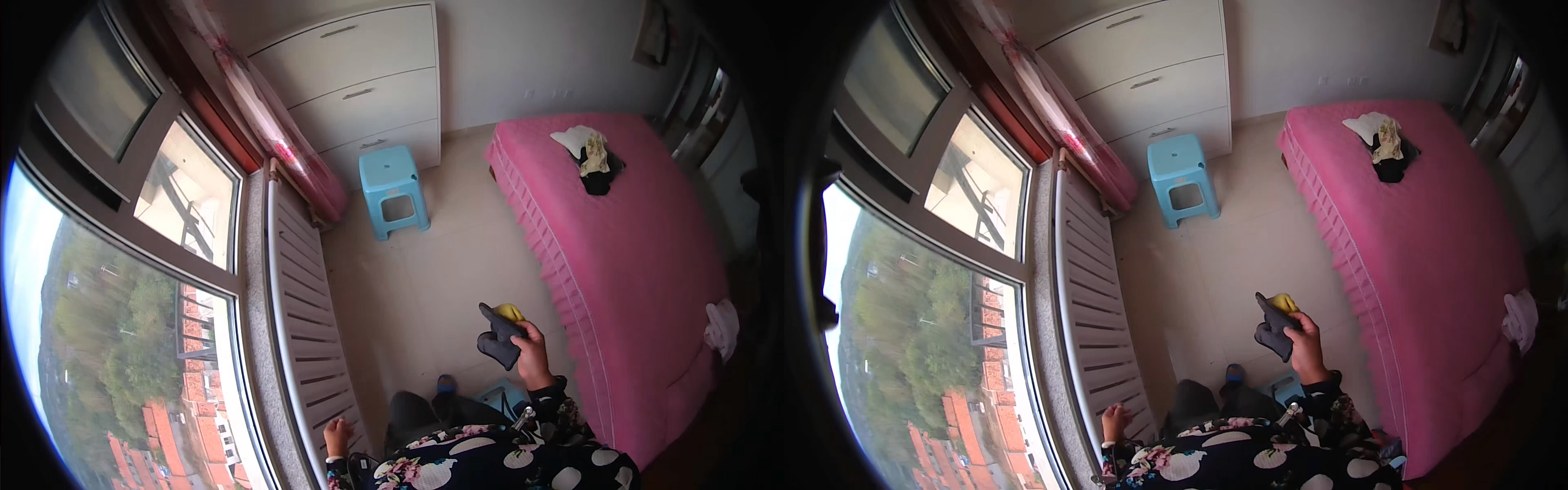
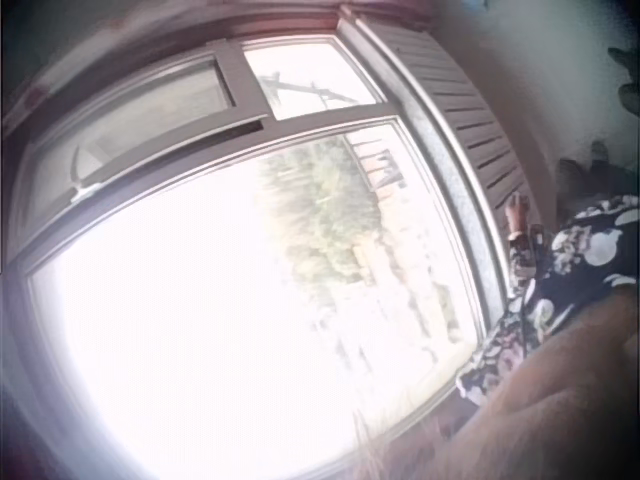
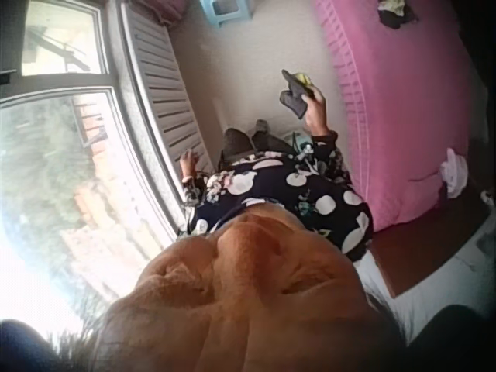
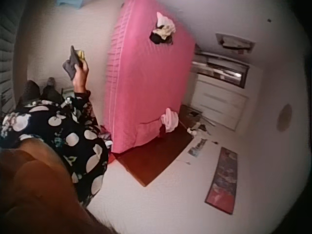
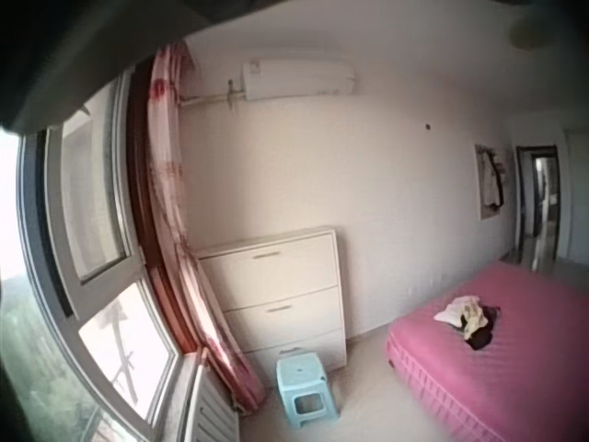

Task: The person wipes a red plastic chair with a yellow cloth, then wipes the floor around it. They move a cardboard box and a small fan to clean underneath, then place them back.

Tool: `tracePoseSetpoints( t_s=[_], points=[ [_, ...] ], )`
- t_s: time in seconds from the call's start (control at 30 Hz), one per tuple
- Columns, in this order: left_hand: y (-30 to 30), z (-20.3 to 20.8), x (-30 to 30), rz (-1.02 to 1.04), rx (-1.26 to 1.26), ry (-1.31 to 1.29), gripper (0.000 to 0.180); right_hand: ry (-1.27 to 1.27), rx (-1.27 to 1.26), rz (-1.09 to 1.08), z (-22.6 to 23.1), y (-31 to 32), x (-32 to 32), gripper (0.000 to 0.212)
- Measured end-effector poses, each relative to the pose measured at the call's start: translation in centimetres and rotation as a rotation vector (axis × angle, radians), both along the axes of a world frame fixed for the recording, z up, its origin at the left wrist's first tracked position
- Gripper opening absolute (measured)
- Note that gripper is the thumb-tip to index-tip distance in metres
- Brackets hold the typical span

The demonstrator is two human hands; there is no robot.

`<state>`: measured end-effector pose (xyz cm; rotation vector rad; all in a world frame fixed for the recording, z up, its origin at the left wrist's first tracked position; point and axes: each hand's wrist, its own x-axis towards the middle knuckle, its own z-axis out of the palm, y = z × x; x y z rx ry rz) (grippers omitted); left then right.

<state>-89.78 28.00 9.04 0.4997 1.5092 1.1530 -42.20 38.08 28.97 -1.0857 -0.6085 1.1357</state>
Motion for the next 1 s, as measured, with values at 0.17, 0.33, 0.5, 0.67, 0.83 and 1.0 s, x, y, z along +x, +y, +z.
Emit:
tracePoseSetpoints(
  t_s=[0.17, 0.33, 0.5, 0.67, 0.83, 1.0],
  points=[
    [11.4, 3.8, 0.7, -0.121, 0.006, 0.098, 0.021, -0.019, 0.064, -0.030, 1.9, 6.9, -0.5, 0.029],
    [25.3, 4.4, 0.4, -0.271, -0.009, 0.195, 0.025, -0.149, 0.100, -0.146, 5.1, 13.0, -1.1, 0.032],
    [40.2, 7.6, 2.1, -0.370, 0.115, 0.182, 0.024, -0.158, 0.150, -0.329, 9.4, 18.1, -2.0, 0.036],
    [50.7, 11.5, 3.9, -0.541, 0.175, 0.231, 0.023, -0.225, 0.167, -0.447, 10.3, 21.7, -1.4, 0.038],
    [57.0, 13.2, 5.6, -0.552, 0.186, 0.126, 0.021, -0.124, 0.209, -0.526, 10.3, 24.6, -0.4, 0.038],
    [63.4, 13.3, 9.1, -0.616, 0.127, 0.067, 0.023, -0.036, 0.194, -0.594, 10.9, 29.5, 2.9, 0.039]
  ],
)
